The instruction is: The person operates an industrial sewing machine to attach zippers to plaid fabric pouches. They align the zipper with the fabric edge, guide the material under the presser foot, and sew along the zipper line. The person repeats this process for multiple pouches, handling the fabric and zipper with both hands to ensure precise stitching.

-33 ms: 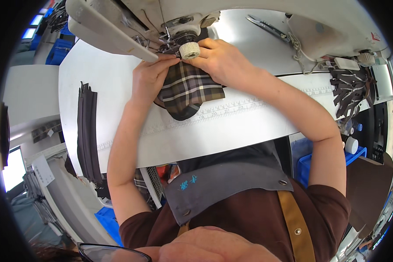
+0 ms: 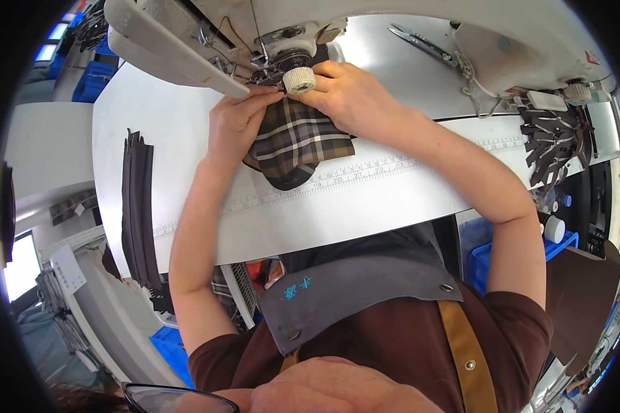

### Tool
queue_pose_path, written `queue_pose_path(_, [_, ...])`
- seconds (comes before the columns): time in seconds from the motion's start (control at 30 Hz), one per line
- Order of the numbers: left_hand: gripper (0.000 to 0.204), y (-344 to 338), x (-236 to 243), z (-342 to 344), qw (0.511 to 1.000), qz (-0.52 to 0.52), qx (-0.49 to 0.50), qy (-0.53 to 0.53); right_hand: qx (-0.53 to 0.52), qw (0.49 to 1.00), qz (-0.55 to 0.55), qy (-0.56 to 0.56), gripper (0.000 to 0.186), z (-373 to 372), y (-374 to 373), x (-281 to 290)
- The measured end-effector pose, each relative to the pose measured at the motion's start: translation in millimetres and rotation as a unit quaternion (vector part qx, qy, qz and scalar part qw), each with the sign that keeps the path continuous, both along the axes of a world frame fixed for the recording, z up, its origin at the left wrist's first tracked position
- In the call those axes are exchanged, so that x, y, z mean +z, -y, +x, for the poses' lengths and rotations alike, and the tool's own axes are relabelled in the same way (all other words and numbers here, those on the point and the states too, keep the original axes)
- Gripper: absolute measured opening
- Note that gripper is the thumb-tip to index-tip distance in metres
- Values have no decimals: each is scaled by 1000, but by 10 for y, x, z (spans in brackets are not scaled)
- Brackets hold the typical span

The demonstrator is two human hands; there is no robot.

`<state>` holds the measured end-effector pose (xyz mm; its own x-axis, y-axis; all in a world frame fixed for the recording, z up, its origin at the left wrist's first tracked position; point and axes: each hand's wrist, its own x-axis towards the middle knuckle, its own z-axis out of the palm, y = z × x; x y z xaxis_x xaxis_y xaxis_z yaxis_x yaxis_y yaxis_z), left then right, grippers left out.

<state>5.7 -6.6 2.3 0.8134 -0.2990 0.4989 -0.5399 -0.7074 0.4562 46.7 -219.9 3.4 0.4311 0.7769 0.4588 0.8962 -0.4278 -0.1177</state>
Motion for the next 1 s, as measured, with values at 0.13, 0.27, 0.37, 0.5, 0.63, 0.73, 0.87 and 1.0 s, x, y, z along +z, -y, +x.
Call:
queue_pose_path(0.13, [21,4,16,-5,1000,-3,3,0,-3,1000,-6,0,40,6,5,-14])
queue_pose_path(0.27, [22,6,25,8,1000,-11,-5,5,-1,1000,7,2,40,22,-10,-24])
queue_pose_path(0.37, [22,-4,24,18,1000,-14,-3,5,0,1000,6,8,39,35,-11,-19])
queue_pose_path(0.5, [22,-6,26,26,1000,-7,1,-5,1,1000,11,-15,36,49,-7,-3])
queue_pose_path(0.63, [21,-16,8,6,1000,0,0,-1,-20,999,-11,-23,34,5,-8,-16])
queue_pose_path(0.73, [22,-28,9,12,1000,-3,-2,0,-4,999,-1,-41,34,15,-1,-29])
queue_pose_path(0.87, [19,-29,26,-40,1000,-9,-13,-3,33,997,36,-64,36,127,18,-128])
queue_pose_path(1.0, [19,75,93,-72,994,-5,113,4,40,993,57,-100,39,102,107,-72])
